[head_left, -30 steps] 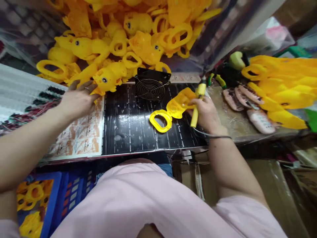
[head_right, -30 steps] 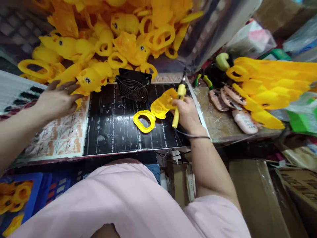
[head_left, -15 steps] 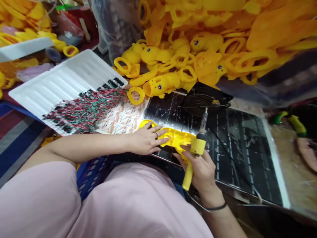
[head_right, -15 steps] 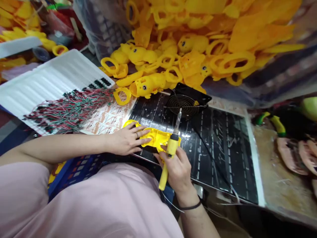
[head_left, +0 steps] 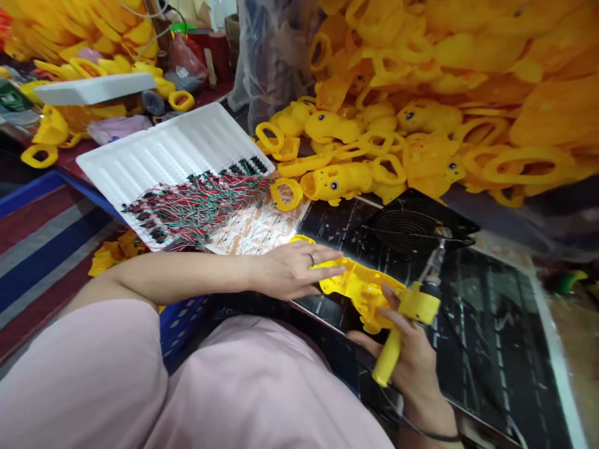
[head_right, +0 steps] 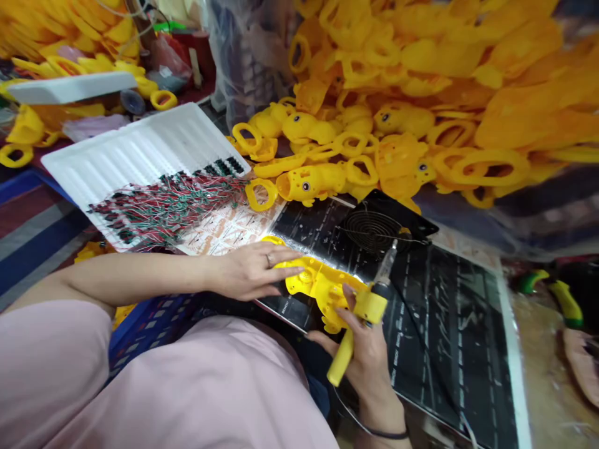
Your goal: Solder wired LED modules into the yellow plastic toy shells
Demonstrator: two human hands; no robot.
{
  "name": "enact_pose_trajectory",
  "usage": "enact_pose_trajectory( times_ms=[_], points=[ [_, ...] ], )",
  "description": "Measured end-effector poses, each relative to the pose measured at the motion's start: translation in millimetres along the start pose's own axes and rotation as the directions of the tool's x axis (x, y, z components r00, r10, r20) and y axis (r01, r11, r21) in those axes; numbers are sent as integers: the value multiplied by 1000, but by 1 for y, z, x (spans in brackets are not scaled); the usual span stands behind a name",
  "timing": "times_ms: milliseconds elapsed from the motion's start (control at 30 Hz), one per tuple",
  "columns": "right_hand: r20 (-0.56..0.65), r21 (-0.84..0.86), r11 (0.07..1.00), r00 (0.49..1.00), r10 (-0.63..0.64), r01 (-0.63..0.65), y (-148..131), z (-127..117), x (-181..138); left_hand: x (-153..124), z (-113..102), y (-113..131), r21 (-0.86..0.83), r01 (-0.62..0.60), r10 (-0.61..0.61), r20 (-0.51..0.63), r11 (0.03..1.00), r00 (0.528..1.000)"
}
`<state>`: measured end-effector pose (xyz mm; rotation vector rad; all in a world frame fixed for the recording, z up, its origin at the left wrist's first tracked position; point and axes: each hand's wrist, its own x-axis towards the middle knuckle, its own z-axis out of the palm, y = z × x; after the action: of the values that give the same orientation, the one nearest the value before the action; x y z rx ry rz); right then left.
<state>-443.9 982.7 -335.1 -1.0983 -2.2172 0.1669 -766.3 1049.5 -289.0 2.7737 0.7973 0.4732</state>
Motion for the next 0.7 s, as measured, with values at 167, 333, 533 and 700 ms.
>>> enact_pose_trajectory(
  times_ms=[167,333,533,700],
  points=[
    [-84,84,996,996,27,-20,0,-26,7,-42,-86,-89,126,471,-449,-168,873,877],
    [-250,-17,1000,968,-3,-1,-5,-25,13,-72,-113,-191,268,656,-663,-80,705,745],
    [-287,-124,991,958,11,-48,-16,-20,21,-58,-84,-228,-184,710,-715,49,680,697],
    [-316,-199,974,948,37,-105,-20,-22,24,-44,-83,-250,-347,801,-851,17,487,525]
  ],
)
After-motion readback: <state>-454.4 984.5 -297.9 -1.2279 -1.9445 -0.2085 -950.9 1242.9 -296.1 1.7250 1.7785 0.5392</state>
